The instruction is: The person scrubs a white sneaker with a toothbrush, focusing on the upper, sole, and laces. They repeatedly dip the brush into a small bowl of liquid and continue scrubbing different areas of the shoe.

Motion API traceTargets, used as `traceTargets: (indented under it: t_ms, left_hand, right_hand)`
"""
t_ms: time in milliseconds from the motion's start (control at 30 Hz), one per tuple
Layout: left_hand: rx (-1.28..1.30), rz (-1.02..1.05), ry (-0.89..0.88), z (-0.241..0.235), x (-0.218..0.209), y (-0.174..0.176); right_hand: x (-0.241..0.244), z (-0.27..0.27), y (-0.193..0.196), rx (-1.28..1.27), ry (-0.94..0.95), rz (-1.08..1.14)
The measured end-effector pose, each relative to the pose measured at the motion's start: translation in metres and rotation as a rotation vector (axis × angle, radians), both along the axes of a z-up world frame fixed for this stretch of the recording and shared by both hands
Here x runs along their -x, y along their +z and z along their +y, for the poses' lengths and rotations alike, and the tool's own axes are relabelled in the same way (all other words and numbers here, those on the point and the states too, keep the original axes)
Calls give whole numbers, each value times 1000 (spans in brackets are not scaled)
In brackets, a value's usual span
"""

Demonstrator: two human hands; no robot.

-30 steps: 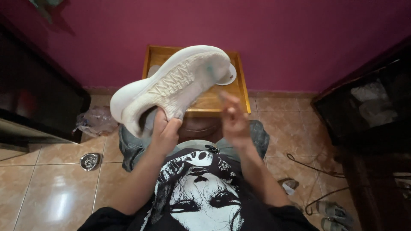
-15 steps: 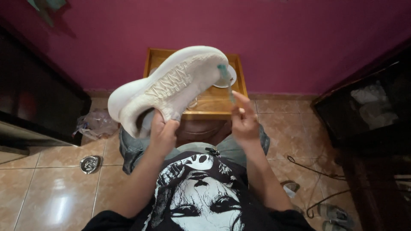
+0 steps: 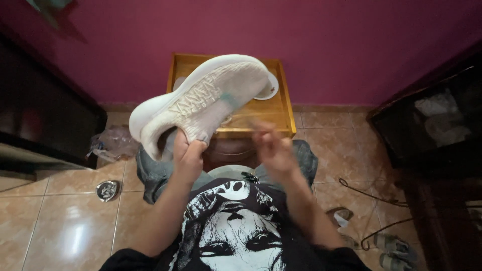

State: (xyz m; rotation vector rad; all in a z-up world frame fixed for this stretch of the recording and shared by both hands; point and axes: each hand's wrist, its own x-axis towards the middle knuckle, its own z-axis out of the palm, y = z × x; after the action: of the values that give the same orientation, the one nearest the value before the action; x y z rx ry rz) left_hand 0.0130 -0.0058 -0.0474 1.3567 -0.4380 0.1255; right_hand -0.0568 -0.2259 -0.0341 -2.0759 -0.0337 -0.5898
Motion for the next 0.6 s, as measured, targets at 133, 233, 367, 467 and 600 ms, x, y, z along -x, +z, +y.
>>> traceTargets:
  t_ms: [133,233,367,467,600]
  left_hand:
    - [43,-8,-27,-5,-6,-1]
    - [32,1,-9,-3,-8,-24]
    - [49,-3,4,-4,-15,-44]
    - [56,-43,-38,-4,-10,-25]
    - [61,24,26,1,-16,-72]
  right_hand:
    - [-2,-4,33,73,-122,-143]
    - [1,10,13,-1,-36,-73]
    - [-4,-24,12,-34,-68,-26]
    - [5,-11,26,33,-50,-28]
    - [0,-9,-2,-78,48,12]
